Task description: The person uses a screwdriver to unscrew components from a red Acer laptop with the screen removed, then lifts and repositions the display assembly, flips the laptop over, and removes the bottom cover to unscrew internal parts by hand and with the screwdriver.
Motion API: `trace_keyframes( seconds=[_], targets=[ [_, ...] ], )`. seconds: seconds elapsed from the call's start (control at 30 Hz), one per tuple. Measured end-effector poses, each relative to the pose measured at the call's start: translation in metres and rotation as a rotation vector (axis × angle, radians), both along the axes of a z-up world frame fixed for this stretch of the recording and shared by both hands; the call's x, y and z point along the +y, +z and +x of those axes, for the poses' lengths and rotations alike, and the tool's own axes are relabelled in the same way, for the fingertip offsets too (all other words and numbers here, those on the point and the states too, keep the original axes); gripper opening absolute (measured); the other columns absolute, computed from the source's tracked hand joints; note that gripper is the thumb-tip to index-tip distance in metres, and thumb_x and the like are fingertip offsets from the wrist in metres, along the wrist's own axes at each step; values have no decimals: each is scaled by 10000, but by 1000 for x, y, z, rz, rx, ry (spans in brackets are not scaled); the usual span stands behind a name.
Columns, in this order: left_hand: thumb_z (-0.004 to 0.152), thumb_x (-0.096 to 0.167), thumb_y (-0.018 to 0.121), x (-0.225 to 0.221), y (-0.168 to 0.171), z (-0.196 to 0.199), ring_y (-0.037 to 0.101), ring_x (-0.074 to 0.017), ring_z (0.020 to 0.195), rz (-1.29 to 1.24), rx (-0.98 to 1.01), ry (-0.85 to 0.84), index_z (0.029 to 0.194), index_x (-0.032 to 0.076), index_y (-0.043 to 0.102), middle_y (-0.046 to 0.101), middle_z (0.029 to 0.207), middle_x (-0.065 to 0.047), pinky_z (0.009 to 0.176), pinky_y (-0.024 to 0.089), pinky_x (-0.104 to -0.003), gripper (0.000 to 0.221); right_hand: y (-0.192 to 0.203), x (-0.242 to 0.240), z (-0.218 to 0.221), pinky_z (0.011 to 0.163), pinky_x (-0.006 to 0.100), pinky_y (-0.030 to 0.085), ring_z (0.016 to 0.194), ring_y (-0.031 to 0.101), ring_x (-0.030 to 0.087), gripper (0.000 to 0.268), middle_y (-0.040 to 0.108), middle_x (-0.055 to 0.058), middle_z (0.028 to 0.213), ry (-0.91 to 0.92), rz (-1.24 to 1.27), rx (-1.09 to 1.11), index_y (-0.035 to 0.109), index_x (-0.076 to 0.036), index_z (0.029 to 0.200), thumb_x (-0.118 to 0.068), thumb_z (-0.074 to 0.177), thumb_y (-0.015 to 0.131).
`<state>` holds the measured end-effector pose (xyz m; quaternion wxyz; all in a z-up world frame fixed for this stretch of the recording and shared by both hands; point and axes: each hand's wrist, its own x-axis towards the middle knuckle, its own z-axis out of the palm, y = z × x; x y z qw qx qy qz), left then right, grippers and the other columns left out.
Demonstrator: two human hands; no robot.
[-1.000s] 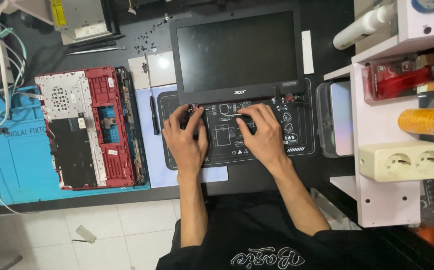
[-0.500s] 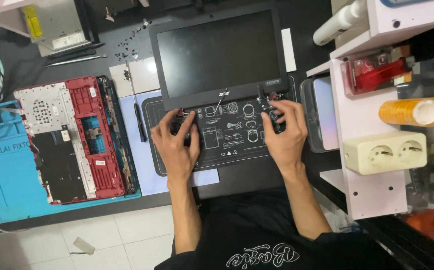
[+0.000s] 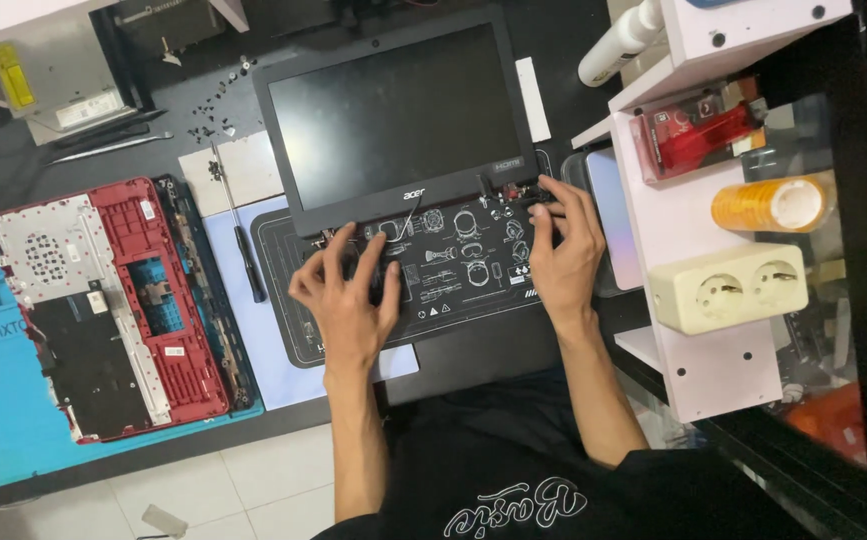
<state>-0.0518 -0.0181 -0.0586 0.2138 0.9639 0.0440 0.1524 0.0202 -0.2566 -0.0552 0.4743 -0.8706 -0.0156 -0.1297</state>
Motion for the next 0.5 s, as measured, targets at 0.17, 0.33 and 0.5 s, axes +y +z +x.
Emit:
trace_keyframes(
  seconds=[0.17, 0.33, 0.5],
  targets=[
    [939, 276, 734, -17, 3, 5, 481, -295, 1239, -32, 9, -73, 1272, 202, 740, 588, 1426, -42, 1104, 245, -481, 341, -3, -5, 7, 796, 292, 610, 931, 729, 191, 261, 671, 139, 1170, 13, 76, 81, 646, 11, 1274, 67, 1038, 550],
    [948, 270, 722, -21, -3, 6, 491, -284, 1264, -13, 6, -110, 1280, 196, 734, 610, 1384, -30, 1125, 237, -491, 341, 0, -10, 12, 767, 285, 593, 931, 717, 192, 236, 659, 133, 1167, 92, 87, 98, 643, 11, 1249, 45, 1062, 502],
    [951, 254, 720, -22, 2, 7, 495, -277, 1263, -16, 28, -122, 1289, 181, 728, 621, 1364, -42, 1127, 248, -497, 346, 5, -12, 14, 761, 296, 570, 876, 672, 198, 275, 618, 136, 1166, 164, 12, 144, 641, 10, 1242, 47, 1070, 430]
  ],
)
